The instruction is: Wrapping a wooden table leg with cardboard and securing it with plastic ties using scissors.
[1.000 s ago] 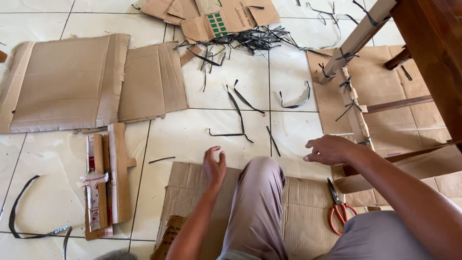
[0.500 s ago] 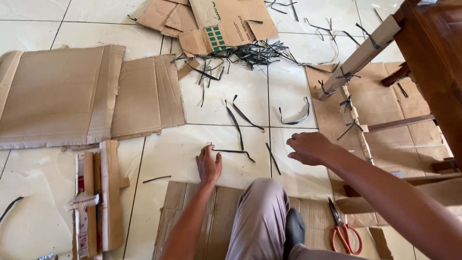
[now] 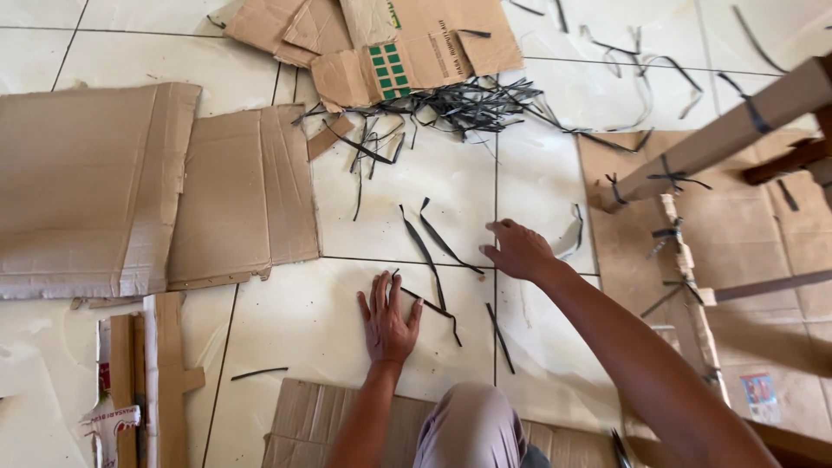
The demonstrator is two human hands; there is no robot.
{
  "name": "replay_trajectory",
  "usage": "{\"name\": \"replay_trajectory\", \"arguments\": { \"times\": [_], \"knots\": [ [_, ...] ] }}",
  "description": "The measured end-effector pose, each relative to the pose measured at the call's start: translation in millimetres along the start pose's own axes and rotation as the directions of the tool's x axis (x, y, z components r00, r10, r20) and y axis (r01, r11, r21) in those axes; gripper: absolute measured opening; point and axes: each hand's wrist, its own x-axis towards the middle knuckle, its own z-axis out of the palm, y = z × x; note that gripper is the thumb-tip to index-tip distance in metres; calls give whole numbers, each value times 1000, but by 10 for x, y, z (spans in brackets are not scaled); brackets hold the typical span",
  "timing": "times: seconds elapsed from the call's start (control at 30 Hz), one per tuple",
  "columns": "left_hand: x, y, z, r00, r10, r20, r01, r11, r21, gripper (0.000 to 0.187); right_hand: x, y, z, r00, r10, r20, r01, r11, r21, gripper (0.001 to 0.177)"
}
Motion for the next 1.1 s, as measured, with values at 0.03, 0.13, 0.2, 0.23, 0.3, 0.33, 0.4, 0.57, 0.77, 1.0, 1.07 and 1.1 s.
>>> {"name": "replay_trajectory", "arguments": {
  "times": [0.03,0.13,0.2,0.23,0.3,0.33,0.4,0.57,0.77,1.0,1.07,1.1],
  "knots": [
    [3,10,-29,1000,-8,4,8,1000,8,58,153,-74,43,1000,-7,9,7,1000,3,58],
    [44,55,-40,998,-46,-32,48,998,44,70,666,-257,175,996,-7,-88,18,993,119,61],
    [32,39,16,995,-60,-74,63,997,37,75,1081,-369,367,975,-42,-218,68,991,114,61],
    [49,65,-13,995,-67,-74,71,996,46,75,1195,-489,393,976,-52,-212,77,990,116,61],
    [77,96,-100,998,-56,-22,56,998,32,79,1406,-767,458,920,-149,-364,180,982,53,55],
    [79,92,-101,998,-63,-20,64,997,42,79,1487,-879,445,921,-156,-357,188,980,58,55],
    [88,89,-106,998,-63,-10,63,998,-13,78,1636,-1104,403,936,-189,-298,217,974,63,53],
    [100,71,-146,997,-81,18,82,996,-26,77,2020,-1172,564,913,-271,-304,264,962,-63,48],
    [96,76,-118,997,-73,31,72,997,14,77,1705,-810,690,761,-424,-491,432,896,-104,45],
    [54,54,-52,997,-60,45,56,994,99,75,1004,97,287,612,-424,-668,487,867,-104,16],
    [47,69,-61,997,-57,61,50,993,102,73,1179,542,332,578,-312,-754,400,914,-72,11],
    [53,70,-64,995,-66,70,58,992,111,72,1275,760,355,527,-211,-823,325,945,-35,8]
  ]
}}
